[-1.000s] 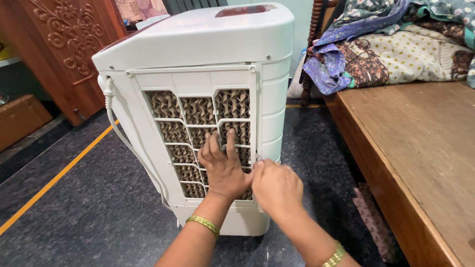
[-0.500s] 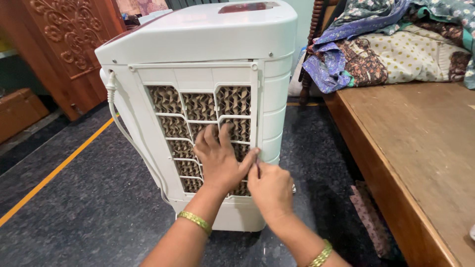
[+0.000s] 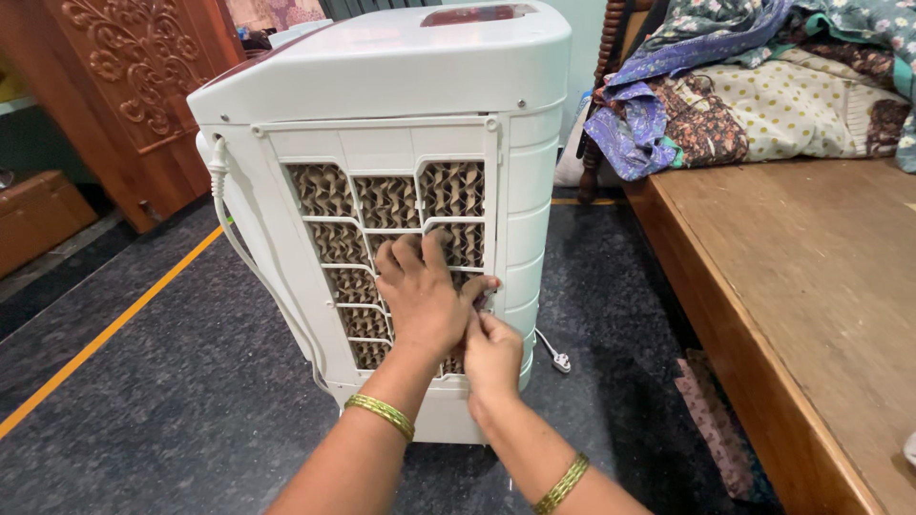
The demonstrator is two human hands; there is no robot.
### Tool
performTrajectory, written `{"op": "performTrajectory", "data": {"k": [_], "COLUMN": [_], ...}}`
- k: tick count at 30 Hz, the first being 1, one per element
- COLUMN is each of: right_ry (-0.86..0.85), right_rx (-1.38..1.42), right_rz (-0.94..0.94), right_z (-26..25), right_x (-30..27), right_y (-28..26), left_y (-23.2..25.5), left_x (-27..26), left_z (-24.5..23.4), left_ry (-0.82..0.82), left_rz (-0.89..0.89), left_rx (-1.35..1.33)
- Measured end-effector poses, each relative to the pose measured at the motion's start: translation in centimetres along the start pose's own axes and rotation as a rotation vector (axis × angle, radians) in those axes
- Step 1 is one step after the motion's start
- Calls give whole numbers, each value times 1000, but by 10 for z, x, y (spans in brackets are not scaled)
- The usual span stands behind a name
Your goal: The person assembles a portable air cooler by securing its side panels with a screwdriver. They tighten screws on the front and side of the unit, then rotate it to access and fasten additional screws on the opposite side.
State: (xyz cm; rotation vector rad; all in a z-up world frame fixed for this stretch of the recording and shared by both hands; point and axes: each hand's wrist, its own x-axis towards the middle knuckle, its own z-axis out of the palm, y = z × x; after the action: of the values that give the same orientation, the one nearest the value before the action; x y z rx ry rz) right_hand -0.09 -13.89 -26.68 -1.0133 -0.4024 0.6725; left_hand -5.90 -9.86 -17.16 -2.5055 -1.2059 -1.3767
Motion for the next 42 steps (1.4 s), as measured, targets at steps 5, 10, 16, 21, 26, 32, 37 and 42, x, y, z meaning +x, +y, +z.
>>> {"op": "performTrajectory", "data": {"k": [5,10,16,21,26,32,37,42], "right_ry": [63,-120,197,196,110,-82,33,-7], "right_rx": [-580,-534,-623,-1061,-503,37,15,-29], "right_rz": [-171,-211,-388,-647,-479,-183,-213,-322], "right_z": [-6,-17,-58,-75,-106,-106,-67,-72], "right_x": [-20,-54,-20,-1,54,133,161,151], "right_y": [86,132,3,-82,-105,-74,-37,-31], "left_y": [16,17,-12,-5,-4,2,8,-2], "left_x": [8,8,-1,0,-4,-6,-4,-7], "left_z": [-1,8,14,14,10,14,29,44], "left_ry": [-116,-18,1,39,-21,38,187,252], "left_rz": [-101,-2,166,160,156,168,181,260], "left_rx": [46,22,11,-18,-7,-42,-35,-64]}}
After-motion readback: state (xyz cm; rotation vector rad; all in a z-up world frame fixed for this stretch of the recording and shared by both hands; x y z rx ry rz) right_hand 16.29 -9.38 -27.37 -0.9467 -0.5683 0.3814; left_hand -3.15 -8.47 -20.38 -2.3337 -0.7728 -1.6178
